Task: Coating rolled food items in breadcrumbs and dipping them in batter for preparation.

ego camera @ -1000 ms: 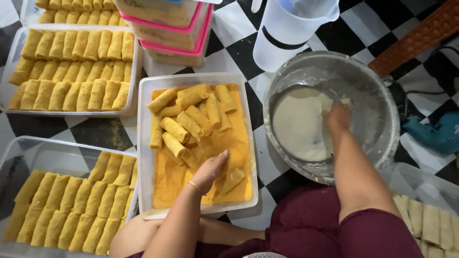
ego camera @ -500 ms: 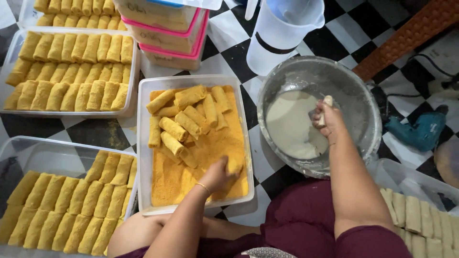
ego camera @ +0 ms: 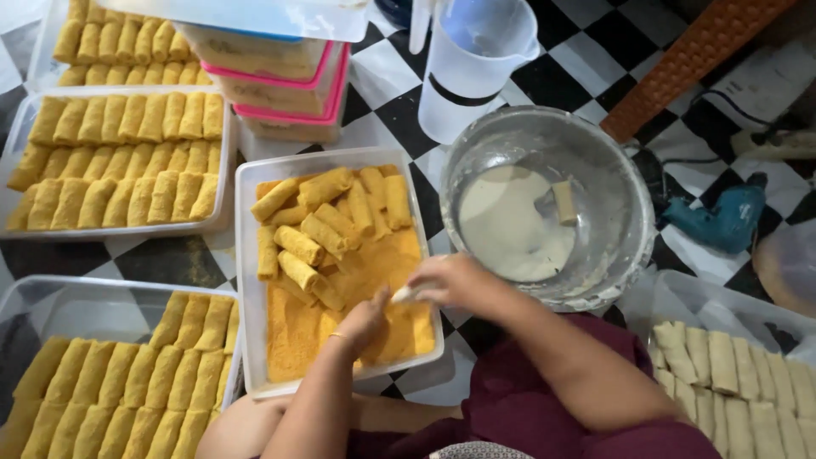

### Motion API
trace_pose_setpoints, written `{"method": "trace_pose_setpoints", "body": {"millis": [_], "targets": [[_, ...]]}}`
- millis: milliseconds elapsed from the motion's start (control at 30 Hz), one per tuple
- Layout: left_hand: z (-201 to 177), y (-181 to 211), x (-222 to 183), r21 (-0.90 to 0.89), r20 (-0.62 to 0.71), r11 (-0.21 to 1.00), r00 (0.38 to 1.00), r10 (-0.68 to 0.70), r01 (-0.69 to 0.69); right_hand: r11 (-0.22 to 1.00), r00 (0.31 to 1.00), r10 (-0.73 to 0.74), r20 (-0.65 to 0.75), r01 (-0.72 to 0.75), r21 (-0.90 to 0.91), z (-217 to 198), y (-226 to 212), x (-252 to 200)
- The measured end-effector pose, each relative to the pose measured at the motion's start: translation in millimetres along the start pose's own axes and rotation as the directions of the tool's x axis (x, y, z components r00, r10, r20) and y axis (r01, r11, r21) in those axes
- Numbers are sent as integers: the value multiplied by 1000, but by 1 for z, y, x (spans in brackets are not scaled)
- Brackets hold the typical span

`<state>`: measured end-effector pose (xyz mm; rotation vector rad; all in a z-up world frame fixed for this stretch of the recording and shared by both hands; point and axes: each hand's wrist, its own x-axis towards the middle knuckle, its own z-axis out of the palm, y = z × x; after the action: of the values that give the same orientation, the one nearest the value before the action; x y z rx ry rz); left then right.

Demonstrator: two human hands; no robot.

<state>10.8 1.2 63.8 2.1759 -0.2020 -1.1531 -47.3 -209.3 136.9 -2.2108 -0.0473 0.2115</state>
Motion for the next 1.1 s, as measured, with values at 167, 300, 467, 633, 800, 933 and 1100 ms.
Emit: {"method": "trace_pose_setpoints", "body": {"millis": [167,300,467,633,800,933,1100], "targets": [[15,-15,15,-417,35,908,998,49,-30,949,992,32,-122,-69,-308,-5,96,35],[27,-29,34,297,-209,941,951,230,-162,823,749,364,-554,-537,-186,-91,230,27],[13,-4,6,408,-317,874,857,406,-263,679,382,712,-588,-585,442,-143,353,0],[10,-13,27,237,-325,943,896,304,-234,585,571,533,-624,-782,-216,-133,388,-4],[3,7,4,-520,-117,839,986,116,-160,686,680,530,-506,-695,-216,-109,289,9],[-4,11,0,-308,-66,887,938,340,-343,787,811,375,-448,-534,-309,-98,290,1],[24,-29,27,298,1,901,944,331,-316,571,577,772,-267,-445,690,-106,251,8]]}}
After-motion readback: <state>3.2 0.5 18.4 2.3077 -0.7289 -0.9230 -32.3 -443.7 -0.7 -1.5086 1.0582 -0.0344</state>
